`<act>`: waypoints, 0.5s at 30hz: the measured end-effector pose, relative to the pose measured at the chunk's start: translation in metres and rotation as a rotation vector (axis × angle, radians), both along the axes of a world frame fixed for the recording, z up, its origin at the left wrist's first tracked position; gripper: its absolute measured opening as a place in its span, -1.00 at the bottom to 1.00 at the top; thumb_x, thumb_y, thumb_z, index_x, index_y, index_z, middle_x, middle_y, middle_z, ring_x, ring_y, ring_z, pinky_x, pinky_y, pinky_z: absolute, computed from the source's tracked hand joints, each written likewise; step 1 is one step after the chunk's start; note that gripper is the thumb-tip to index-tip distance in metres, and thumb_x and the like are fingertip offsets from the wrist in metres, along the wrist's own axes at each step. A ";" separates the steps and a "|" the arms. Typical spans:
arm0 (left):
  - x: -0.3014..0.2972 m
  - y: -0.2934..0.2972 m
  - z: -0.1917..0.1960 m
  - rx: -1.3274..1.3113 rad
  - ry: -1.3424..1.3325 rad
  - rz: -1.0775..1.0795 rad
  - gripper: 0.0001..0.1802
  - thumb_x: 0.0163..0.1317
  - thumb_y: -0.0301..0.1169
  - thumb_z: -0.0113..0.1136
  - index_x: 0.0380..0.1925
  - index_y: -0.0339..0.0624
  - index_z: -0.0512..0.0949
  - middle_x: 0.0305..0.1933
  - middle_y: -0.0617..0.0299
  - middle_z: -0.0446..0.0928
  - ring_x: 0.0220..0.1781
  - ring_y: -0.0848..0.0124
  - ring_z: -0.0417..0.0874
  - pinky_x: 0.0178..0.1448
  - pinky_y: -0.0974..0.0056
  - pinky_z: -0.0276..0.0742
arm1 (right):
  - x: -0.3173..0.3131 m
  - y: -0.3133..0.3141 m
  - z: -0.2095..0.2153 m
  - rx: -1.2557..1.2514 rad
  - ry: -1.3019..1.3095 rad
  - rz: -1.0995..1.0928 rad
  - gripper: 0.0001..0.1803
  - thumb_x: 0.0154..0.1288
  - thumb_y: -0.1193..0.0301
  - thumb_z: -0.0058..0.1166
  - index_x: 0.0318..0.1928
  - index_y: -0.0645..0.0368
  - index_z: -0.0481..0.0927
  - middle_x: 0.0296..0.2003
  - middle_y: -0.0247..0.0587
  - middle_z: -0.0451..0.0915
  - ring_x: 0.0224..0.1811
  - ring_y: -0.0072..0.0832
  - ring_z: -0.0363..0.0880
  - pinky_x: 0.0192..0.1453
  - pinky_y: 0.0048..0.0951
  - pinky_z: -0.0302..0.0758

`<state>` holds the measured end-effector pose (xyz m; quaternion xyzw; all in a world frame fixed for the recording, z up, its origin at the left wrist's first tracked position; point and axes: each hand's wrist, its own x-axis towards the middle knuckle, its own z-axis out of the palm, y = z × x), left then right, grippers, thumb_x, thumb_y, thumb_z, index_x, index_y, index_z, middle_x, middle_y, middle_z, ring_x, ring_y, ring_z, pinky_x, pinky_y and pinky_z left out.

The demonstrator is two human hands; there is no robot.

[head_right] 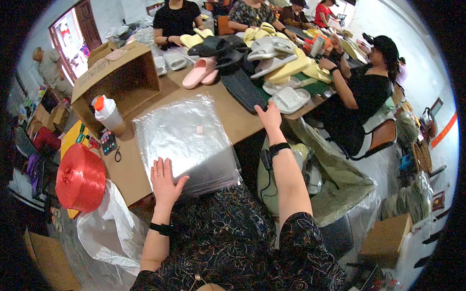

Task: The recorder is packing pairs of various colored sandals into plastic bags and then placing the bags into a large collection bin.

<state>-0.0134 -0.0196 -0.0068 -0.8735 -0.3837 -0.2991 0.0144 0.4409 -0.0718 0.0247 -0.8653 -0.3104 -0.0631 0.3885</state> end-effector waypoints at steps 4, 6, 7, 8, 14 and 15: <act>0.006 -0.003 0.001 -0.062 0.002 -0.038 -0.05 0.16 0.19 0.30 0.33 -0.34 0.34 0.43 -0.31 0.24 0.50 -0.21 0.18 0.54 -0.17 0.04 | 0.021 0.031 -0.006 -0.049 0.249 -0.074 -0.13 0.02 -0.07 0.38 0.15 0.42 0.53 0.04 0.27 0.62 0.11 0.08 0.60 0.12 -0.08 0.53; 0.004 -0.001 -0.003 -0.058 0.024 -0.030 -0.04 0.15 0.19 0.29 0.33 -0.33 0.34 0.44 -0.31 0.23 0.51 -0.21 0.17 0.55 -0.17 0.03 | 0.007 0.046 -0.008 -0.013 0.326 -0.016 -0.28 0.02 0.04 0.39 0.02 0.39 0.58 -0.07 0.20 0.67 -0.01 0.01 0.66 0.03 -0.15 0.54; 0.000 -0.001 -0.004 -0.059 0.022 -0.006 -0.04 0.15 0.19 0.29 0.33 -0.33 0.34 0.44 -0.31 0.23 0.51 -0.21 0.17 0.55 -0.17 0.03 | -0.022 0.054 -0.004 0.217 0.290 0.101 -0.35 0.01 0.10 0.40 -0.02 0.35 0.57 -0.14 0.13 0.67 -0.08 -0.08 0.66 -0.01 -0.18 0.53; -0.002 -0.002 -0.003 -0.055 0.021 0.000 -0.05 0.16 0.20 0.29 0.33 -0.33 0.34 0.44 -0.31 0.23 0.51 -0.21 0.17 0.55 -0.17 0.03 | -0.041 0.057 0.001 0.449 0.252 0.209 -0.42 0.01 0.15 0.40 -0.07 0.32 0.55 -0.21 0.06 0.67 -0.16 -0.17 0.65 -0.05 -0.21 0.52; -0.001 -0.001 -0.002 -0.042 -0.006 -0.021 -0.05 0.18 0.21 0.27 0.34 -0.33 0.33 0.44 -0.30 0.23 0.51 -0.21 0.16 0.55 -0.17 0.03 | -0.106 0.038 0.043 0.490 -0.011 0.343 -0.65 0.12 0.39 0.29 -0.15 0.27 0.48 -0.32 -0.04 0.53 -0.28 -0.18 0.54 -0.14 -0.26 0.46; 0.001 0.000 0.000 -0.053 -0.003 -0.025 -0.05 0.18 0.21 0.26 0.34 -0.33 0.33 0.44 -0.30 0.23 0.51 -0.21 0.16 0.55 -0.17 0.03 | -0.112 0.033 0.049 0.539 -0.121 0.392 -0.68 0.13 0.42 0.28 -0.15 0.26 0.49 -0.31 -0.04 0.52 -0.27 -0.14 0.53 -0.14 -0.27 0.46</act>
